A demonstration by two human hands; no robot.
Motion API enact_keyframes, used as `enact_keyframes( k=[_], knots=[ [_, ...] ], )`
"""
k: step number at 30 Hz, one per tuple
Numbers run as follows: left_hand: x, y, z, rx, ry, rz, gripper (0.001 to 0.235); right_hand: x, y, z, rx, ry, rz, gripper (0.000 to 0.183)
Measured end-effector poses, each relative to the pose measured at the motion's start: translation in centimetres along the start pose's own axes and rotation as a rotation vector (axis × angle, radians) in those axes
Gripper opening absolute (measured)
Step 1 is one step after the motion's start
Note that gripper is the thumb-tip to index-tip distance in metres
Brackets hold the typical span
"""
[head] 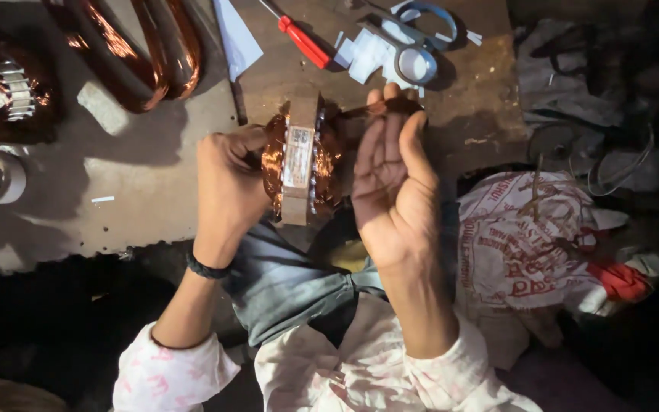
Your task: Inserting copper wire coils into a motor stator and organizing the windings.
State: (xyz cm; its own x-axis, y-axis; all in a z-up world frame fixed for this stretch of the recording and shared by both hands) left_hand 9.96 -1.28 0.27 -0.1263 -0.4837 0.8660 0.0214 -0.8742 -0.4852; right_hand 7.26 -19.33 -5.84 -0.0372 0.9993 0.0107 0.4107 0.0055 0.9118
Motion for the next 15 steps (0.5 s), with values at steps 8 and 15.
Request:
enact_keyframes(
  k=[8,15],
  knots=[
    [0.1,0.2,0.0,-0.01,-0.001,0.006,0.027,-1.4,-0.4,-0.7,-0.074,-0.208,-0.324,0.03],
    [-0.1,0.3,0.0,-0.019,-0.017,-0.029,0.023,-4.4,1.6,-1.5,-0.57,-0.481,-1.504,0.03]
  ],
)
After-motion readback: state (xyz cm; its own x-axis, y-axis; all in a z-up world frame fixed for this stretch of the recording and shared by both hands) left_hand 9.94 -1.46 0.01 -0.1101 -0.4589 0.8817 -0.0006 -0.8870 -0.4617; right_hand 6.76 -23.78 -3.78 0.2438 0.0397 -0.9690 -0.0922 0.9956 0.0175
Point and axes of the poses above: each hand's wrist, its own z-axis towards the middle knuckle, its own y-axis out of the palm, x = y × z, the point moved 10 cm from there along z, towards the middle knuckle, and after that the axes turned 4 degrees about x, right-handed, at the moved point
